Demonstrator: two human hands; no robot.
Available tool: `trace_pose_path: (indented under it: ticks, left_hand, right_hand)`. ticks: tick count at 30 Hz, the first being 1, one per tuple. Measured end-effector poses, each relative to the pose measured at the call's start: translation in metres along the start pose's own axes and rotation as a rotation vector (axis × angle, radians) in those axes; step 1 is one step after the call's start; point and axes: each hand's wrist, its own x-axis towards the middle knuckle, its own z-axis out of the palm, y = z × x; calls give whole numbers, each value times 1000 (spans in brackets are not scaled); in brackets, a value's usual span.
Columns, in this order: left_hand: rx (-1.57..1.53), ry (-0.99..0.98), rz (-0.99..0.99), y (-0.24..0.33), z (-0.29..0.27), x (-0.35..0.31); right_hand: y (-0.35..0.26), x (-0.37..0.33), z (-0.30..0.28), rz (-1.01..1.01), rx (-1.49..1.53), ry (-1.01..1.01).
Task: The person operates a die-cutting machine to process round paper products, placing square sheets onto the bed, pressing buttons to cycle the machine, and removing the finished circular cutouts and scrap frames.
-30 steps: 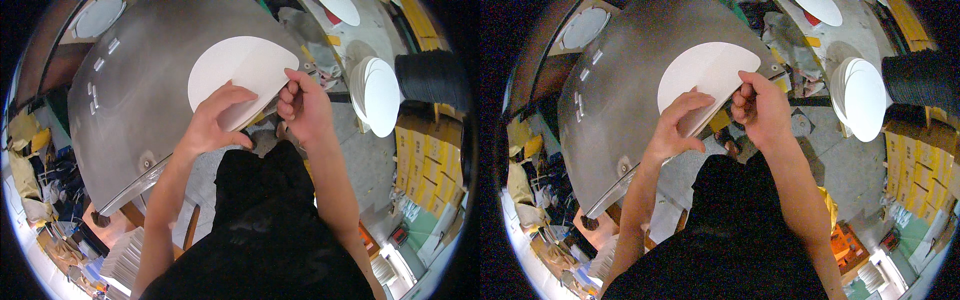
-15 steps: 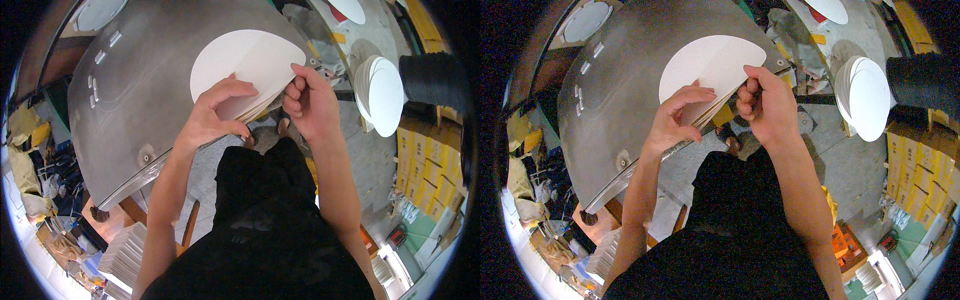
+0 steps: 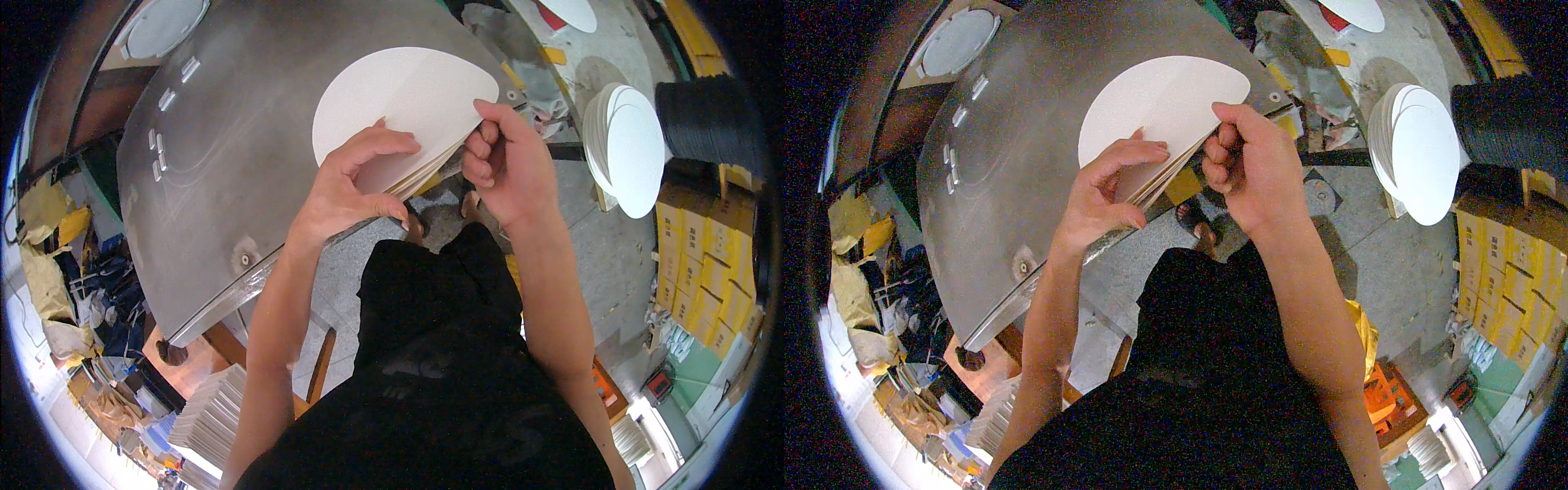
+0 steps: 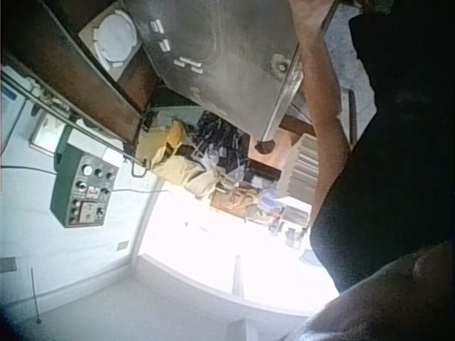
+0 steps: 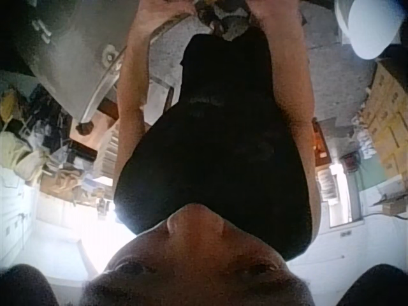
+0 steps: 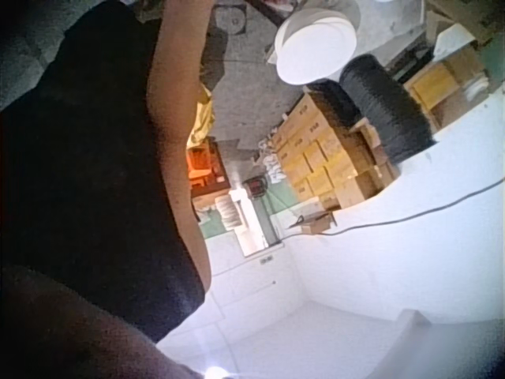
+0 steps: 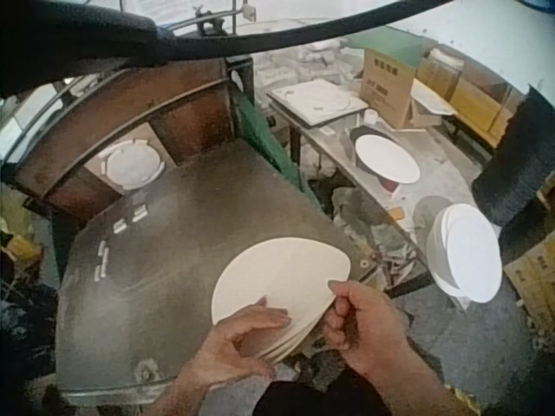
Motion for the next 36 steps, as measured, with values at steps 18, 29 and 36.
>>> trace_pose_path:
  ticks: [18, 29, 36]
  left_hand:
    - [-6, -1, 6, -1, -1, -1]
    - [-92, 46, -9, 2, 3, 0]
    - [-97, 9, -17, 0, -1, 0]
  right_hand:
    - [1, 0, 5, -22, -14, 0]
    - [2, 1, 6, -49, -31, -19]
    - [1, 0, 5, -47, -38, -20]
